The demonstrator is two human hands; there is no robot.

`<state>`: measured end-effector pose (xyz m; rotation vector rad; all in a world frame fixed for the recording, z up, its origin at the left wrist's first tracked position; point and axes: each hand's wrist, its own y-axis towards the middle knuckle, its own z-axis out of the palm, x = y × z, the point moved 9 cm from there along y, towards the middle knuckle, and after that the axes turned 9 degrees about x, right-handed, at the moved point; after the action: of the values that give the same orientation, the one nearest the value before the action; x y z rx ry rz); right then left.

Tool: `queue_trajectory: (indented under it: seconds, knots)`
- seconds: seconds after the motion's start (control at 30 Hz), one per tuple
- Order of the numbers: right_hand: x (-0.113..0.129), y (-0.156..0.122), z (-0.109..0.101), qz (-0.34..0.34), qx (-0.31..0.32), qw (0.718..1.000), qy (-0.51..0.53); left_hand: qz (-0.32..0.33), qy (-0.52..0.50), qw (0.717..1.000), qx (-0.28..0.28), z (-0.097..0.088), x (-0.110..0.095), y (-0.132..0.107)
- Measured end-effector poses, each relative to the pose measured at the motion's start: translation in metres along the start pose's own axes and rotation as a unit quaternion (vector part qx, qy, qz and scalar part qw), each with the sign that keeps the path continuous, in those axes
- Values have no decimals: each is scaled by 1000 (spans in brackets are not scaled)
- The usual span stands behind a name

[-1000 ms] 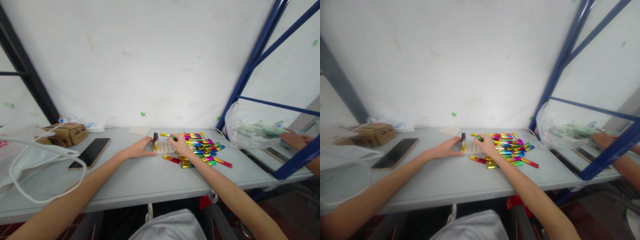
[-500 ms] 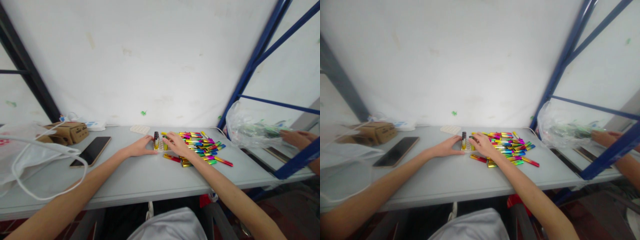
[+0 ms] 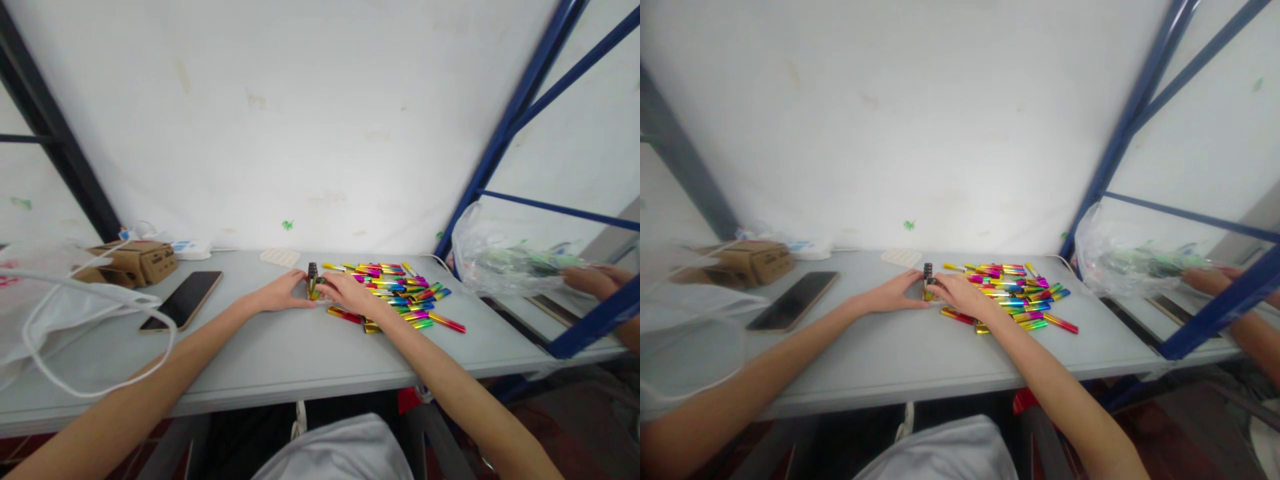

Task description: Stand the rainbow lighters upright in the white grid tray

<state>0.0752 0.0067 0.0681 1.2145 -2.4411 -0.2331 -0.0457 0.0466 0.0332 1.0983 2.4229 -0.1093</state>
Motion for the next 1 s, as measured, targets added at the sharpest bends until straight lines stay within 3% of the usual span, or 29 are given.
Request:
queue_trajectory:
  seconds: [0.27,0.43,0.6,0.77,0.87,0.93,1.0]
  knots:
    - [1,4,2,-1,-25,1000,8,-8,-5,1000,-2,-1,0,-1]
    - [3,4,6,-7,-7,1000,-21,-3,-2,1000,-1,0,1,-1]
    - [-3,5,7,35,-4,995,-93,-6,8,1000,-5,-1,1,-1]
    - [-10,1,2,30,33,998,-46,-9,14,1000,-9,-1,3,0]
    - [-34,-11,-25,73,-19,996,-53,-16,19,1000,-8,-1,4,0]
    - [-63,-25,-45,137,-60,984,-95,-21,24,999,-3,-1,5,0]
    - [-95,-42,-56,204,-56,967,-140,-25,29,999,3,0,5,0]
